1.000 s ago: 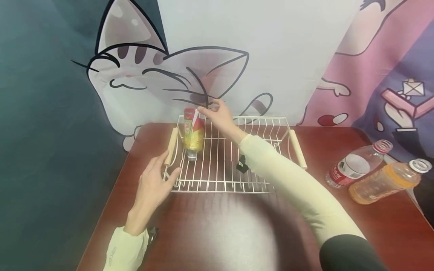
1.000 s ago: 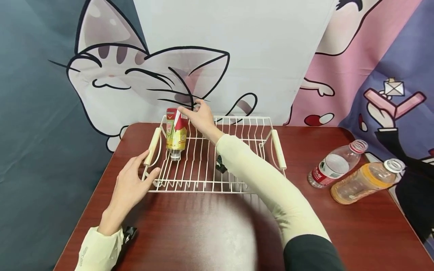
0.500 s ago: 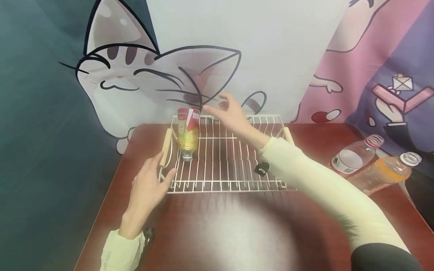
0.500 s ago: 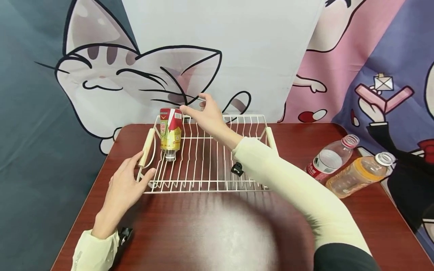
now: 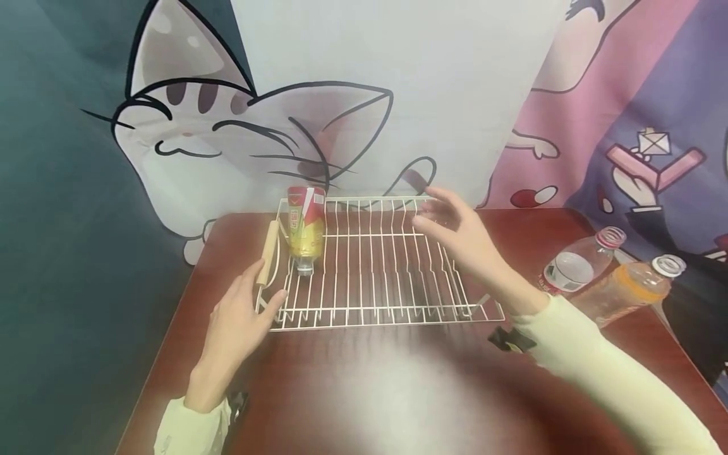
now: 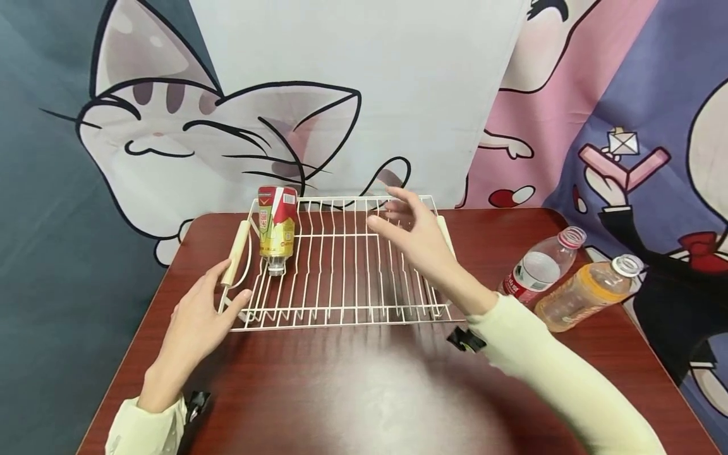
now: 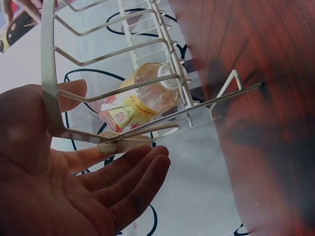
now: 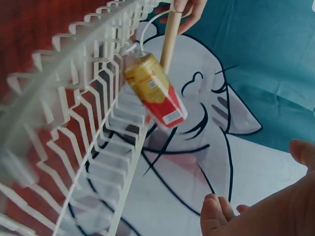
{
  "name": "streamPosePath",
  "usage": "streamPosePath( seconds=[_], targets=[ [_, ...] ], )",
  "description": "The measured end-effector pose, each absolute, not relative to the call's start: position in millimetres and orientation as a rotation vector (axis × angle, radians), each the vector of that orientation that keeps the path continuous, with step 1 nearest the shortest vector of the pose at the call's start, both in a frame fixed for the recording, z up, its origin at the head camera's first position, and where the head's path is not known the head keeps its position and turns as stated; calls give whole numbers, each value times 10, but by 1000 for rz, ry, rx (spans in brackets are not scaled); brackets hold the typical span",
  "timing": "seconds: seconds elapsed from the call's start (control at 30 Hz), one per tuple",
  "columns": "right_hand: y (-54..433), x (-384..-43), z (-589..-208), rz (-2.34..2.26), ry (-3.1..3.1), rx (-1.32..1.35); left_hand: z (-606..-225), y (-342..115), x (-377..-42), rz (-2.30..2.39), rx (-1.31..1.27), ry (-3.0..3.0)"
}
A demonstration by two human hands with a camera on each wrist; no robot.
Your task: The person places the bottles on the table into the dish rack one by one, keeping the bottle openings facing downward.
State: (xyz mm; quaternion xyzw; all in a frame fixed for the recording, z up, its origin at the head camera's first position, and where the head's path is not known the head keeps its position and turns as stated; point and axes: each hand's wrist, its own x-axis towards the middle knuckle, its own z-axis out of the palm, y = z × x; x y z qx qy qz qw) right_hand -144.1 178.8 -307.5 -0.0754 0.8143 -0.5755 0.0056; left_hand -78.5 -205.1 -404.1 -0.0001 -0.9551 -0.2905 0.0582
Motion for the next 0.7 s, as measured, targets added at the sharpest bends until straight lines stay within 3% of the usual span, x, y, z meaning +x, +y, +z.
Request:
streamPosePath(
  seconds=[0.33, 0.7],
  targets=[
    [2289, -939, -3409, -2175, 2646, -276, -4056, -2075, -818, -924, 24, -2928],
    [2575, -530, -3769, -2763, 2347, -602, -4068, -2106, -811, -932, 27, -2888]
  ],
)
